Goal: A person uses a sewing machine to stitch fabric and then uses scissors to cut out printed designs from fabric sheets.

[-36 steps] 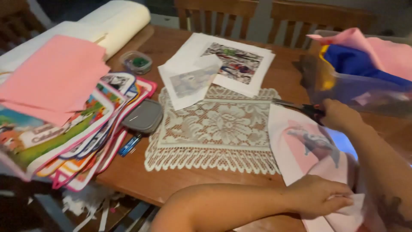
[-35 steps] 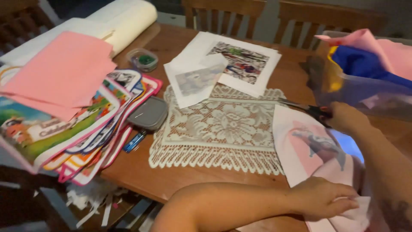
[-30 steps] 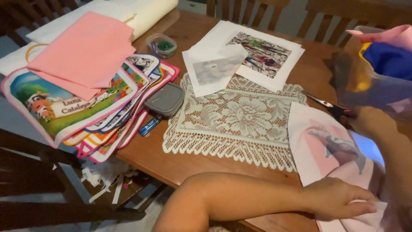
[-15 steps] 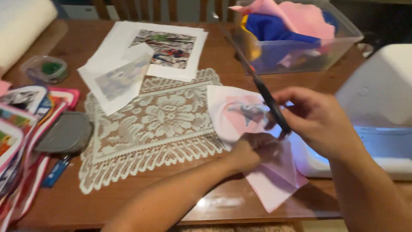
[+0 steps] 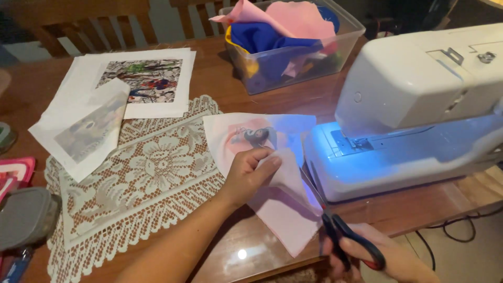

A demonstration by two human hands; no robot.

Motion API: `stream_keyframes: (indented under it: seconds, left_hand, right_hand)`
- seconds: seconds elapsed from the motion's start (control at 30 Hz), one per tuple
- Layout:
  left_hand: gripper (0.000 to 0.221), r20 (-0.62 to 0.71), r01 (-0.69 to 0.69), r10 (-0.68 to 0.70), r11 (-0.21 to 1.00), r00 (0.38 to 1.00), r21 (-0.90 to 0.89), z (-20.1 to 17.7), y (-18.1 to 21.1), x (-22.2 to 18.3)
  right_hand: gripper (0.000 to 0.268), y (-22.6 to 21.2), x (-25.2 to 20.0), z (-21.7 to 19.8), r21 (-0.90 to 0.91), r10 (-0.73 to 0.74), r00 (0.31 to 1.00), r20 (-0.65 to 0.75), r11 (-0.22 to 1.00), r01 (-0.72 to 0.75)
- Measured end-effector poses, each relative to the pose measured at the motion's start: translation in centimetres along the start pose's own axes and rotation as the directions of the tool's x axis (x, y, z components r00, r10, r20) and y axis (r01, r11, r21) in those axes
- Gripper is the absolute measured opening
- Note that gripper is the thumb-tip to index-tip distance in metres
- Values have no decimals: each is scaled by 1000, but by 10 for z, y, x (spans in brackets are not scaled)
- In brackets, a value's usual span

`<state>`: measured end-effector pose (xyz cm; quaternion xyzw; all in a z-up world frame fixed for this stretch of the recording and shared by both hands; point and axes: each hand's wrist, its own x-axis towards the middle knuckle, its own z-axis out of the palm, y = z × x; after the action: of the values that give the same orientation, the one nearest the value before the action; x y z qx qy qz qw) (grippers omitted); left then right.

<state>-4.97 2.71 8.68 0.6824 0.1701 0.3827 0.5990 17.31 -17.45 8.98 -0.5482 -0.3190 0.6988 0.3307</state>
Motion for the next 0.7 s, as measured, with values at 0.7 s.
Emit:
stream_keyframes:
  seconds: [0.7]
  left_hand:
    - [6,393,-588,442,528,806,612,8,61,-4]
  right_hand:
    - [23,-67,32,49,-613,-646,580,-496,734,293]
